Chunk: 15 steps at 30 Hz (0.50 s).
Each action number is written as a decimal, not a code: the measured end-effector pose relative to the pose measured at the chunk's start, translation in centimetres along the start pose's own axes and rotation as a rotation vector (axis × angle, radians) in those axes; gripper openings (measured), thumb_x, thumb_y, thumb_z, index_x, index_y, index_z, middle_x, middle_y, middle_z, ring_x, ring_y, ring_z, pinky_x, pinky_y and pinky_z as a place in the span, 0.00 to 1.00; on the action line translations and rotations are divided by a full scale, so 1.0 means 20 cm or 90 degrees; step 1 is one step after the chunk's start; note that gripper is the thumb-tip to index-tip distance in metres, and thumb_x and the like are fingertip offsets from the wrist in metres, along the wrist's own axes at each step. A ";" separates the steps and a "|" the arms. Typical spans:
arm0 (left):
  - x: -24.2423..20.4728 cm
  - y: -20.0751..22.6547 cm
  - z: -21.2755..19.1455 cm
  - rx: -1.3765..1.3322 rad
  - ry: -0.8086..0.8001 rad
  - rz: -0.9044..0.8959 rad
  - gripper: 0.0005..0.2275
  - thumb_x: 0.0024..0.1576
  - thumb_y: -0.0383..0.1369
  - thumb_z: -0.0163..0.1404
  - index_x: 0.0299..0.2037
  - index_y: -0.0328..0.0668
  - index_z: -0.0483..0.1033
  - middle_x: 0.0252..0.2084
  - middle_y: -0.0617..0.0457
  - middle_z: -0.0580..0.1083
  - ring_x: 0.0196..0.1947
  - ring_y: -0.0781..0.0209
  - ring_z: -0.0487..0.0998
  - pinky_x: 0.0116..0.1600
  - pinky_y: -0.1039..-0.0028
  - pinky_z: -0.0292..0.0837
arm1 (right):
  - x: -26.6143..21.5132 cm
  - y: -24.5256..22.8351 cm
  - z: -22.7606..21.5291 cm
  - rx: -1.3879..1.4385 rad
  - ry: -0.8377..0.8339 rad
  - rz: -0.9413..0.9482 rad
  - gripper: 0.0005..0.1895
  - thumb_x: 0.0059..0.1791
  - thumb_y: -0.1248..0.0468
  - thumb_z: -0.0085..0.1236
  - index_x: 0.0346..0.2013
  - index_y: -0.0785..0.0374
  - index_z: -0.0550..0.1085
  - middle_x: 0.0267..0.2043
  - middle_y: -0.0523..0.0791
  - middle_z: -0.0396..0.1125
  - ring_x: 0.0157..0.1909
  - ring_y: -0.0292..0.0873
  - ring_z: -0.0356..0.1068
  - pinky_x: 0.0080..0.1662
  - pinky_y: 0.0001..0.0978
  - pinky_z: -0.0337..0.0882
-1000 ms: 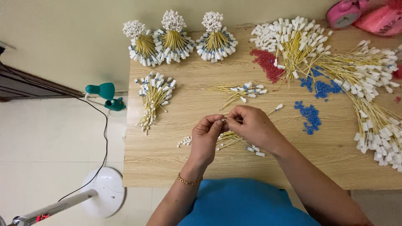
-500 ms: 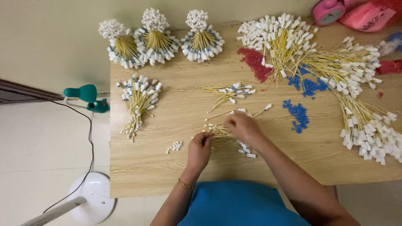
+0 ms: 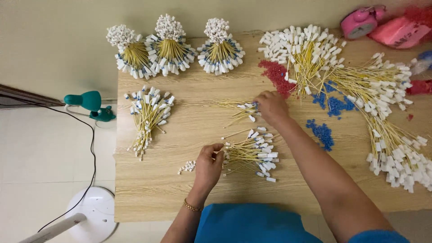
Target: Assembling small white decorative flower parts onto thin stems to create bundles.
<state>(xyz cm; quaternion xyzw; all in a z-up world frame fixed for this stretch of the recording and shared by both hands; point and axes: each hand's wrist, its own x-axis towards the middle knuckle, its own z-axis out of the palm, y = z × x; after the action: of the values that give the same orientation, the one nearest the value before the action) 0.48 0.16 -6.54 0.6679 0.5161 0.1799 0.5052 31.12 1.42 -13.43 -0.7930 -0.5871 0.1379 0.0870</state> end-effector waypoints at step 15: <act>0.03 0.63 -0.15 0.245 0.080 0.368 0.09 0.58 0.37 0.57 0.44 0.45 0.83 0.38 0.53 0.80 0.50 0.53 0.77 0.67 0.45 0.51 | -0.58 -0.60 -0.83 0.011 0.282 -0.313 0.13 0.49 0.65 0.58 0.48 0.55 0.78 0.49 0.44 0.72 0.55 0.48 0.70 0.55 0.45 0.65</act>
<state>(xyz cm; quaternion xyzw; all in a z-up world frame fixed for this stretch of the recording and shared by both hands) 4.87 2.57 5.40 0.8570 0.3604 0.2556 0.2652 22.34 -5.68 7.34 -0.6376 -0.7264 -0.0577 0.2498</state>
